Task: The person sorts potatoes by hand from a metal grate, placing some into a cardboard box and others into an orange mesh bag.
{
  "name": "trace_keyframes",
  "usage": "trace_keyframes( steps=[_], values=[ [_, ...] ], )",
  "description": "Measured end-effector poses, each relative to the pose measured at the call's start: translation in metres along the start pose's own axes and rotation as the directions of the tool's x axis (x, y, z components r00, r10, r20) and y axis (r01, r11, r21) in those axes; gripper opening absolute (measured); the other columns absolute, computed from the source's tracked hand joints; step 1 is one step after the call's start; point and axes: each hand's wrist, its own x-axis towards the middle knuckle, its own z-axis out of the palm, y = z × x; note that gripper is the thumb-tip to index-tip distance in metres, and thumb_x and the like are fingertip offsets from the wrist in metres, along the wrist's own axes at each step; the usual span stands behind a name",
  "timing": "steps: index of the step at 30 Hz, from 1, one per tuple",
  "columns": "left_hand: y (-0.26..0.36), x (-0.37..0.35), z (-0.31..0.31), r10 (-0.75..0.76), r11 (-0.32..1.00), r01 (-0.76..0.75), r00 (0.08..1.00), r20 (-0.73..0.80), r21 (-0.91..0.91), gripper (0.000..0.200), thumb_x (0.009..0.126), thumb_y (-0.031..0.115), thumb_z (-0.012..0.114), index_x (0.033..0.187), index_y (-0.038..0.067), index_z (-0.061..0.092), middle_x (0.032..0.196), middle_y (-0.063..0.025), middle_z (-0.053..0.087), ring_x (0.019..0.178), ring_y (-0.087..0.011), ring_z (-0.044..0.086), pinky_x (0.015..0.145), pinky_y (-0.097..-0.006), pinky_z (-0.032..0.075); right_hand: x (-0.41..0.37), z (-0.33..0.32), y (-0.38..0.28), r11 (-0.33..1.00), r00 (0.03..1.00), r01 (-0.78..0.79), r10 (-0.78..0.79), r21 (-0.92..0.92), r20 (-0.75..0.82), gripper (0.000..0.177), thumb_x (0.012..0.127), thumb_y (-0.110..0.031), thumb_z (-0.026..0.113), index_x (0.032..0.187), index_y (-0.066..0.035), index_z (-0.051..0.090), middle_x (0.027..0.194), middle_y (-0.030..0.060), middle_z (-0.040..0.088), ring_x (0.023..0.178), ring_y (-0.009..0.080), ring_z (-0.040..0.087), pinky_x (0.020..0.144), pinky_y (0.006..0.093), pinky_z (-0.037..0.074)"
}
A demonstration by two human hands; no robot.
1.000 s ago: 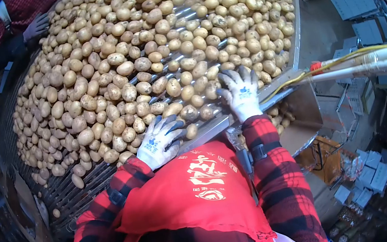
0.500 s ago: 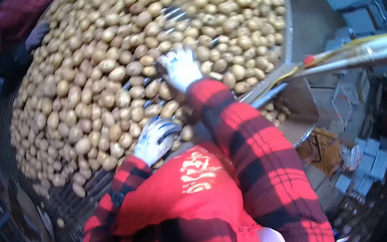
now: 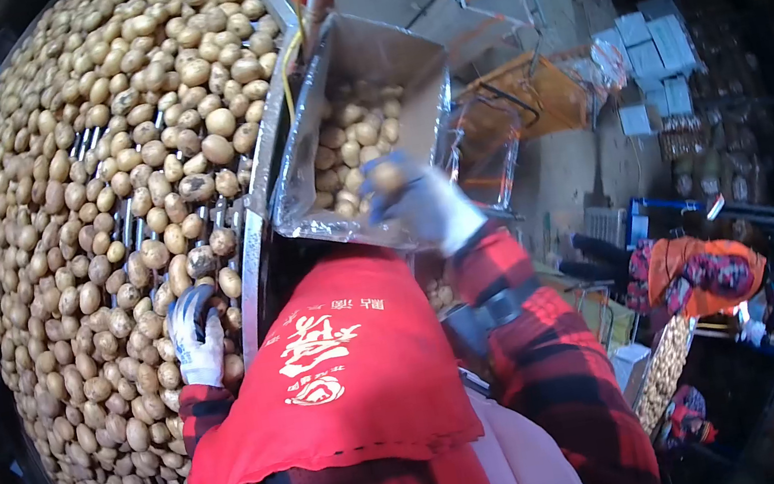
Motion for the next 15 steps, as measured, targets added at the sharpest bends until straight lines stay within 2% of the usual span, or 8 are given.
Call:
trace_keyframes(
  steps=[1, 2, 3, 8, 11, 13, 14, 15],
  values=[
    [0.002, 0.000, 0.001, 0.018, 0.999, -0.017, 0.999, -0.036, 0.029, 0.041, 0.085, 0.007, 0.067, 0.126, 0.009, 0.069, 0.129, -0.0146, 0.069, 0.127, -0.0378, 0.059, 0.117, -0.0532, 0.038, -0.018, -0.013, -0.020, 0.971, 0.990, 0.005, 0.028, 0.237, -0.136, 0.034, 0.107, -0.025, 0.057, 0.134, -0.004, 0.061, 0.117, 0.0129, 0.070, 0.091, 0.0245, 0.069, 0.083, 0.0413, 0.060],
    [0.003, -0.001, 0.000, 0.016, 1.000, -0.015, 1.000, -0.027, 0.028, 0.042, 0.085, 0.007, 0.067, 0.127, 0.009, 0.069, 0.129, -0.0147, 0.069, 0.127, -0.0379, 0.059, 0.117, -0.0533, 0.038, -0.035, -0.035, -0.026, 0.966, 0.976, 0.207, -0.192, 0.155, -0.107, 0.039, 0.107, -0.029, 0.061, 0.139, -0.007, 0.058, 0.121, 0.0118, 0.068, 0.096, 0.0238, 0.067, 0.087, 0.0403, 0.059],
    [0.003, -0.001, 0.000, 0.015, 1.000, -0.015, 1.000, -0.025, 0.026, 0.042, 0.085, 0.006, 0.067, 0.127, 0.009, 0.069, 0.129, -0.0147, 0.069, 0.127, -0.0380, 0.059, 0.117, -0.0534, 0.038, -0.047, -0.044, -0.032, 0.945, 0.959, 0.269, -0.244, 0.184, -0.148, 0.041, 0.108, -0.036, 0.061, 0.139, -0.009, 0.057, 0.119, 0.0110, 0.066, 0.091, 0.0223, 0.064, 0.081, 0.0378, 0.057],
    [0.004, 0.001, 0.002, 0.024, 0.999, -0.023, 1.000, -0.011, 0.028, 0.042, 0.086, 0.006, 0.068, 0.128, 0.008, 0.069, 0.131, -0.0149, 0.068, 0.127, -0.0378, 0.059, 0.117, -0.0529, 0.039, -0.040, -0.078, -0.001, 0.970, 0.989, 0.064, -0.030, 0.234, -0.146, 0.055, 0.110, -0.055, 0.050, 0.136, -0.007, 0.059, 0.107, 0.0095, 0.067, 0.082, 0.0175, 0.059, 0.070, 0.0348, 0.052],
    [0.005, -0.001, 0.000, 0.008, 0.997, -0.008, 1.000, 0.005, 0.079, 0.043, 0.086, 0.006, 0.069, 0.129, 0.008, 0.069, 0.132, -0.0148, 0.067, 0.128, -0.0372, 0.059, 0.118, -0.0533, 0.038, -0.031, -0.069, 0.006, 0.992, 0.977, 0.058, -0.032, 0.115, -0.213, 0.051, 0.110, -0.049, 0.054, 0.136, -0.005, 0.060, 0.111, 0.0090, 0.068, 0.081, 0.0190, 0.061, 0.073, 0.0370, 0.055],
    [0.004, -0.003, -0.001, 0.018, 0.995, -0.020, 1.000, 0.020, 0.102, 0.045, 0.086, 0.008, 0.069, 0.130, 0.008, 0.068, 0.132, -0.0150, 0.067, 0.129, -0.0375, 0.059, 0.118, -0.0540, 0.038, -0.045, -0.087, -0.008, 0.998, 0.995, 0.057, -0.059, -0.034, -0.082, 0.042, 0.111, -0.041, 0.057, 0.132, -0.006, 0.063, 0.109, 0.0073, 0.068, 0.086, 0.0191, 0.064, 0.077, 0.0365, 0.057],
    [-0.002, -0.005, -0.001, 0.025, 0.997, -0.029, 0.998, 0.050, 0.078, 0.046, 0.086, 0.011, 0.068, 0.132, 0.009, 0.067, 0.133, -0.0149, 0.067, 0.129, -0.0380, 0.058, 0.118, -0.0548, 0.037, -0.058, -0.094, -0.017, 0.985, 0.983, -0.030, -0.002, -0.168, -0.186, 0.032, 0.110, -0.031, 0.059, 0.125, -0.004, 0.067, 0.107, 0.0044, 0.069, 0.089, 0.0177, 0.066, 0.078, 0.0361, 0.057],
    [0.004, -0.003, -0.002, 0.010, 0.996, -0.015, 0.999, 0.050, 0.091, 0.045, 0.086, 0.015, 0.068, 0.131, 0.010, 0.067, 0.133, -0.0148, 0.067, 0.129, -0.0381, 0.058, 0.118, -0.0547, 0.038, -0.063, -0.101, -0.026, 0.584, 0.988, 0.149, -0.062, -0.798, 0.140, 0.026, 0.107, -0.030, 0.062, 0.111, -0.005, 0.066, 0.097, 0.0041, 0.066, 0.085, 0.0191, 0.065, 0.074, 0.0380, 0.053]
  ],
)
